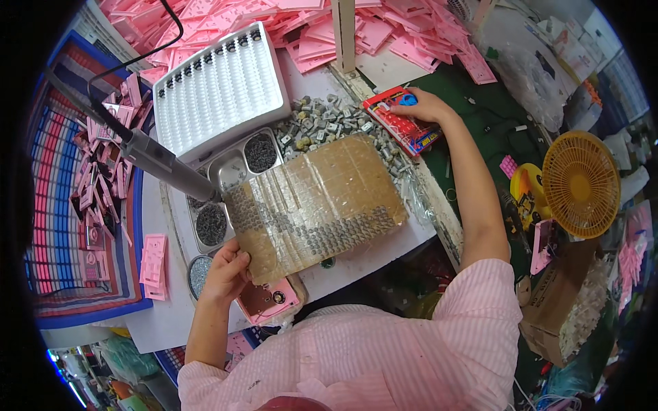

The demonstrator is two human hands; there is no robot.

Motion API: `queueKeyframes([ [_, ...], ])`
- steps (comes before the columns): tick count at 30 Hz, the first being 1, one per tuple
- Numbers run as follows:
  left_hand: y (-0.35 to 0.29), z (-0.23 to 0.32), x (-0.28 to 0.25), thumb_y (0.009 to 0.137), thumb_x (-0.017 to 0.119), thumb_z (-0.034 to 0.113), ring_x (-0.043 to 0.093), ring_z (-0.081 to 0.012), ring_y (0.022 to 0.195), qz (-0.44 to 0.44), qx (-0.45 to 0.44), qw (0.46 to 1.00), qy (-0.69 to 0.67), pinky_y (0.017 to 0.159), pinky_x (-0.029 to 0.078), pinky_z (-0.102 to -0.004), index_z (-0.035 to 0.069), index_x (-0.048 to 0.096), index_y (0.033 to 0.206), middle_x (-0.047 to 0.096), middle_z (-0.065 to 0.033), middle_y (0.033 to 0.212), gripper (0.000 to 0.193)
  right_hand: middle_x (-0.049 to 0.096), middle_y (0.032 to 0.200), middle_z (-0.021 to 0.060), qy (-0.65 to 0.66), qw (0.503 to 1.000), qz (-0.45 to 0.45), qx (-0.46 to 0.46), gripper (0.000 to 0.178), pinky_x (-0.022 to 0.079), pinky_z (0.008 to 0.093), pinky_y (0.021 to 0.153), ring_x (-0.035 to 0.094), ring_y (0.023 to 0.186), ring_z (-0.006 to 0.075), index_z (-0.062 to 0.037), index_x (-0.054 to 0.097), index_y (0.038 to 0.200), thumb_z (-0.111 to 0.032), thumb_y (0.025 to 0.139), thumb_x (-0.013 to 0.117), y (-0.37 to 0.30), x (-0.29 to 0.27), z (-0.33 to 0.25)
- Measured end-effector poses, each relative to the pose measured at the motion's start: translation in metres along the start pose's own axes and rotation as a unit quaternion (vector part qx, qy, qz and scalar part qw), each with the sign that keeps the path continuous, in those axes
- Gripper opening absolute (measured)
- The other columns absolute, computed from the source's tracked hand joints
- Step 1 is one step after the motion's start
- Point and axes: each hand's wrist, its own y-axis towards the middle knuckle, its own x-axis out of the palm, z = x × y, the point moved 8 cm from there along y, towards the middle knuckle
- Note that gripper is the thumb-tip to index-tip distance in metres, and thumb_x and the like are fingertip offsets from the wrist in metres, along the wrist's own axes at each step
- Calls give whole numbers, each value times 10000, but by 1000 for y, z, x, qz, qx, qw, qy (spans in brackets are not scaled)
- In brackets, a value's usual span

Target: Assemble electronic components, including a circuit board and wires, into a pink plastic shell and secure it with screws.

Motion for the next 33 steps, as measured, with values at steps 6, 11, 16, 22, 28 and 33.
queueKeyframes([
  [6,35,2,13,974,608,86,697,-158,865,17,-16,1000,-8,710,602,-308,8,457,1404,673,-85,1111,462,697,1151,216,40,997,55,-20,987,531,370,884,696,1004,287,23,606,1307,-710,668,776,17,7,-29],
  [11,81,7,15,978,610,105,690,-153,923,-1,-8,998,55,683,602,-286,24,460,1406,669,-79,1139,461,715,1102,171,29,997,65,-3,562,540,376,865,691,970,267,-35,722,1142,-487,808,743,77,-1,-38],
  [16,119,9,13,981,621,142,676,-130,942,-17,-40,993,112,679,603,-265,59,489,1388,666,-36,1133,435,736,1036,144,-57,991,115,-47,289,557,409,866,703,955,348,-81,768,991,-239,752,737,143,-20,-15],
  [22,132,21,-15,982,613,135,668,-119,936,8,-60,986,155,691,607,-271,66,527,1355,666,-32,1120,388,721,1014,211,-257,963,60,-49,180,559,452,856,705,954,375,-69,759,907,-148,764,683,170,18,-37],
  [28,146,19,-11,980,620,108,675,-151,953,20,-40,981,190,692,628,-275,-14,506,1359,676,-79,1126,414,731,920,177,-212,967,87,-108,172,567,388,762,713,859,336,-17,724,920,-116,786,683,148,-12,-46],
  [33,142,24,-37,935,680,65,659,-126,787,98,28,962,255,613,598,-257,-30,420,1396,646,-87,939,537,710,868,65,81,969,30,-233,152,525,319,790,661,818,165,-21,687,935,-142,842,688,-6,3,-186],
])
